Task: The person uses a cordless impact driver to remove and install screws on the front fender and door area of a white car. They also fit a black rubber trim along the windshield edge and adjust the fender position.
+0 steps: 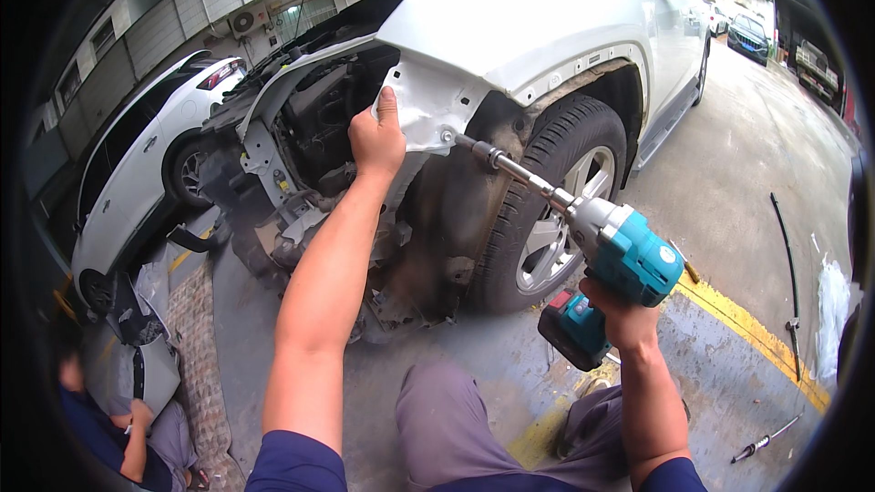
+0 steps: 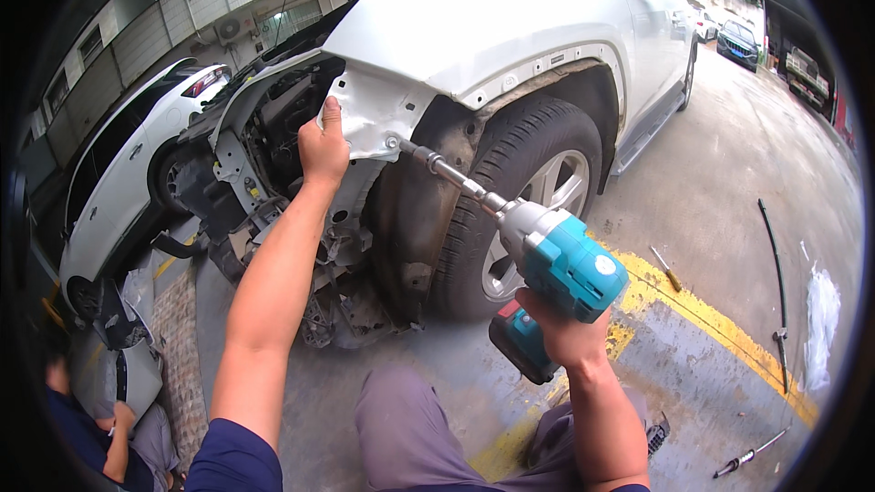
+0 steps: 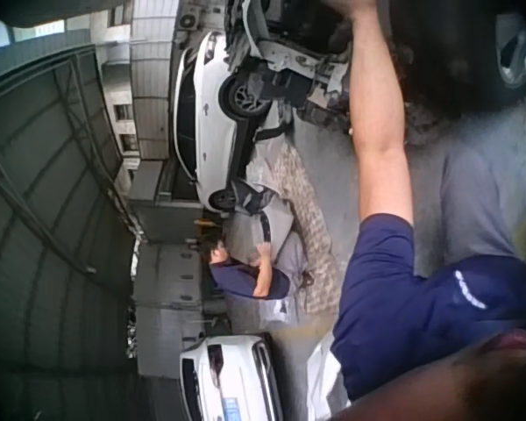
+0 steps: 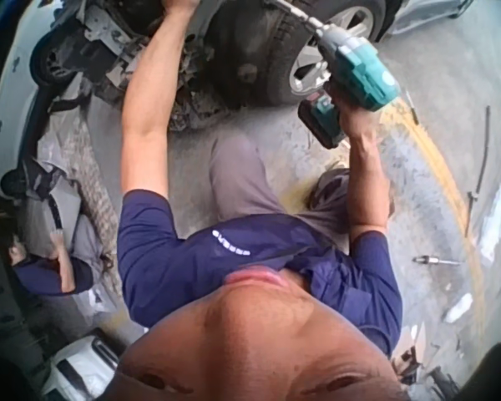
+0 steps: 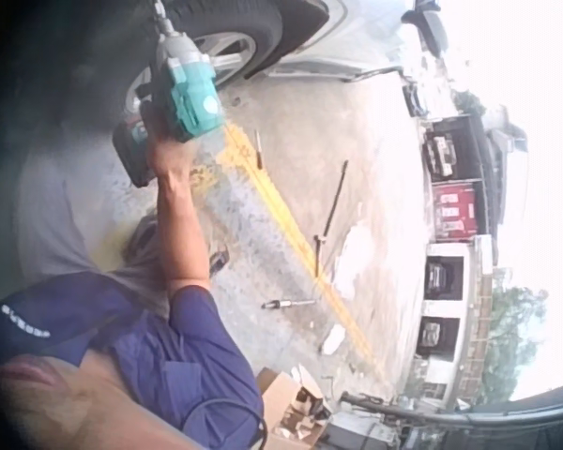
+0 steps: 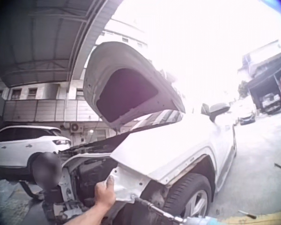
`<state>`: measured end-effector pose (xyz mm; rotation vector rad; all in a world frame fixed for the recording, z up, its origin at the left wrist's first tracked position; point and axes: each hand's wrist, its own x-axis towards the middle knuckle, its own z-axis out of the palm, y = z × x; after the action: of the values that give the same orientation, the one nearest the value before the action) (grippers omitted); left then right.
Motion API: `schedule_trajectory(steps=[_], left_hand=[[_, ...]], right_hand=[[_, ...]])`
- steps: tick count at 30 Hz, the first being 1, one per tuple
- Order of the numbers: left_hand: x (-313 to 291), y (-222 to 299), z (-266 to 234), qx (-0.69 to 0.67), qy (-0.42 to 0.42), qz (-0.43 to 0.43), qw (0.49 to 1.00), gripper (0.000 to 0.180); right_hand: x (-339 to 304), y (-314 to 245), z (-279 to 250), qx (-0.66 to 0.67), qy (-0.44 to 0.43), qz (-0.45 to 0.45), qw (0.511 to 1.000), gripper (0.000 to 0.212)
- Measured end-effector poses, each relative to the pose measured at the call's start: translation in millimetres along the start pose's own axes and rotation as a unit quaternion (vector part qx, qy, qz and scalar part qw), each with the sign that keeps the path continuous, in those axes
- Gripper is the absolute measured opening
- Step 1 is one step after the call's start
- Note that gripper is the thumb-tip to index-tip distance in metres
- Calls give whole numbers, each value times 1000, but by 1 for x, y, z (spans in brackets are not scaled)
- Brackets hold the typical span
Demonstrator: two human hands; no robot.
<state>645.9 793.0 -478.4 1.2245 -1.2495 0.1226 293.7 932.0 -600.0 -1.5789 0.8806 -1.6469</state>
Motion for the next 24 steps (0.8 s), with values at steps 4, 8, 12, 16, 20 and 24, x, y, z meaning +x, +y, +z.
schedule_trajectory(steps=[4,8,12,16,20,24], left_hand=[[-22,-1,2,-89,23,-31,995,59],[-79,-19,43,-168,85,51,981,103],[-83,-4,84,-163,180,38,969,119],[-69,14,84,-95,217,62,970,118],[-69,-8,72,-92,152,63,982,92],[-74,-27,38,-297,12,50,954,71]], right_hand=[[-1,2,-4,21,12,40,999,36],[-1,-4,1,62,21,60,996,33],[-7,9,1,72,22,46,996,32],[-9,9,-11,40,10,50,998,31],[-8,10,-20,25,22,22,999,34],[-11,12,-33,19,17,14,1000,44]])
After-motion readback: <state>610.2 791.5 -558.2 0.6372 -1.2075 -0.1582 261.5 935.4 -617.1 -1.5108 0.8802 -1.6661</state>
